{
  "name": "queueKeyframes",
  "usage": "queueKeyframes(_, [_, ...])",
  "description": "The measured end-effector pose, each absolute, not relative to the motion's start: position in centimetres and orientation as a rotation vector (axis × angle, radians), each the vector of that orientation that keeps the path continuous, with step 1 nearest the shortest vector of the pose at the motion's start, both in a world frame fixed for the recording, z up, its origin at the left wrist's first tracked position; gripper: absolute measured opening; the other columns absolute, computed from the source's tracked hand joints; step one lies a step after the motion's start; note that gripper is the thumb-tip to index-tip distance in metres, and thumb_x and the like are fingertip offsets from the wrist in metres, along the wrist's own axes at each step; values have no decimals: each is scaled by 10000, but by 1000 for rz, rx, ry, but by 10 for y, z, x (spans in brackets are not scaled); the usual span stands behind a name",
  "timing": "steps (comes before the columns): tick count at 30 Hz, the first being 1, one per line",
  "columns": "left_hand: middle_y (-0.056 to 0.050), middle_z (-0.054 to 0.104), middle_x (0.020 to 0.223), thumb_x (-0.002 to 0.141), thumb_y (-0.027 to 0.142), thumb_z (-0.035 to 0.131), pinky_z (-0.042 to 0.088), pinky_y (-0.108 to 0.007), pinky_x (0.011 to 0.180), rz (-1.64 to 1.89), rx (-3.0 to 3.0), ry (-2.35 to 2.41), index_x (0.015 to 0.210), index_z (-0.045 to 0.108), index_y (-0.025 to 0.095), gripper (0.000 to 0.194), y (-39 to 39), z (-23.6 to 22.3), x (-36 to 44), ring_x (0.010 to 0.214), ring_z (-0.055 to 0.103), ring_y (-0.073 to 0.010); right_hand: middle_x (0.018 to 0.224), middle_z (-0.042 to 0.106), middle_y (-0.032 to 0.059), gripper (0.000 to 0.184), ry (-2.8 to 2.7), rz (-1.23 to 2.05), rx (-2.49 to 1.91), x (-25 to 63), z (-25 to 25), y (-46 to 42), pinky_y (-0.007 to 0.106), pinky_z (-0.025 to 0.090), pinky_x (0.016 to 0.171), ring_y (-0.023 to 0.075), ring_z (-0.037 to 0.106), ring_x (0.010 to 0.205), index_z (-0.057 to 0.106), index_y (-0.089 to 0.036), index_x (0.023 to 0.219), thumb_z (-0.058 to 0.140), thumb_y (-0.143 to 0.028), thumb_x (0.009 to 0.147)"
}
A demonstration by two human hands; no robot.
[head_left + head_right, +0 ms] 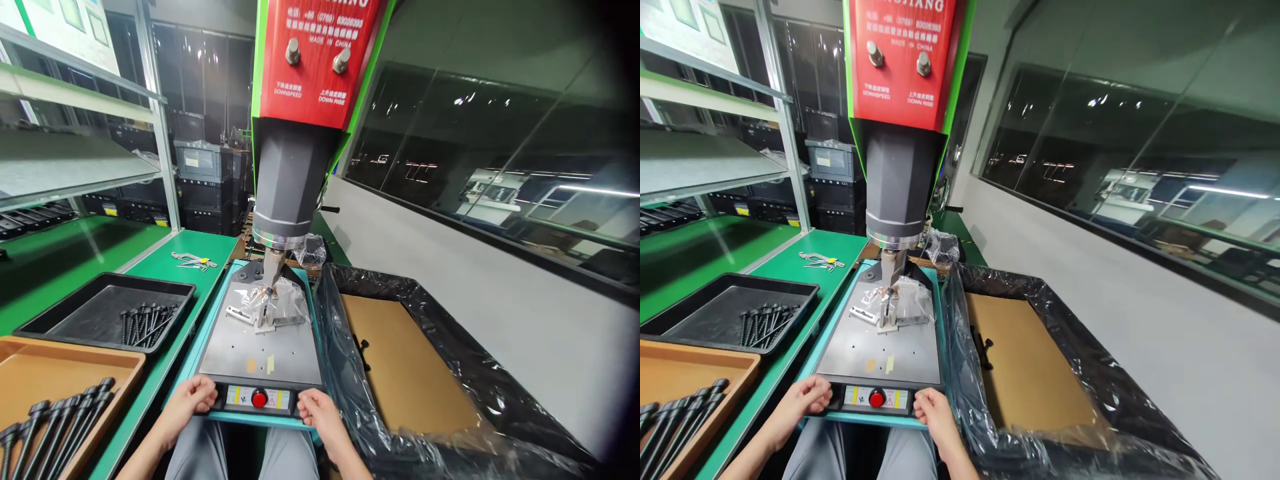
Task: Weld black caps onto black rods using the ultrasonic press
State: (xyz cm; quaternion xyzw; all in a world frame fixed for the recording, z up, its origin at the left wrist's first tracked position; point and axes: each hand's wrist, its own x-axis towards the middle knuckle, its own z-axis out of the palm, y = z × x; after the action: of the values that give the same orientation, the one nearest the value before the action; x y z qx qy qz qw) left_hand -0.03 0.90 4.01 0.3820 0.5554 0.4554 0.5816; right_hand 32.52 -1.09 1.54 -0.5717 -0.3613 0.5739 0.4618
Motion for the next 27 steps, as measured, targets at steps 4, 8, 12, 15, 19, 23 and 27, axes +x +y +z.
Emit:
queueKeyframes(4, [-59,634,593,481,649,762,416,-258,527,1030,971,1339,592,625,142,537,6,12,-2,520,550,-148,601,608,28,355,-937,1182,-1534,331,-11,-14,257,346,484,162,515,524,686,-199,697,697,-545,615])
queueKeyframes(8, [-61,630,579,496,644,735,426,-270,536,1032,924,1355,567,617,147,516,14,7,2,515,553,-160,690,656,64,389,-1110,978,-1614,330,-23,-18,328,420,566,239,578,634,694,-220,756,601,-594,704])
queueKeyframes(12, [-64,649,614,523,594,740,443,-275,570,1019,909,1333,591,634,146,466,13,8,-1,539,562,-165,823,667,72,322,-1244,798,-1570,326,-26,-27,373,459,755,273,611,804,675,-262,781,529,-548,804])
queueKeyframes(15, [-51,641,628,568,580,729,425,-270,577,972,964,1313,623,643,148,444,10,11,-4,549,545,-159,840,650,78,310,-1285,767,-1530,322,-22,-32,380,456,799,277,606,846,676,-273,763,507,-524,829])
queueKeyframes(19, [-18,565,569,647,611,669,394,-281,592,931,1176,1341,594,609,167,452,4,16,-4,566,502,-167,734,633,62,362,-1198,959,-1555,316,-19,-40,334,445,574,238,581,639,677,-256,749,557,-597,775])
queueKeyframes(23, [-17,546,590,716,594,622,399,-292,629,864,1303,1308,598,599,180,431,-6,31,2,612,498,-184,649,603,33,443,-1091,1143,-1531,304,-8,-49,260,327,446,161,495,495,666,-211,781,569,-643,751])
queueKeyframes(27, [-23,565,635,731,586,608,411,-295,654,843,1367,1262,620,590,183,418,-12,48,14,652,512,-193,690,620,37,502,-1115,1213,-1438,287,10,-52,236,338,464,131,497,514,658,-176,804,584,-669,744])
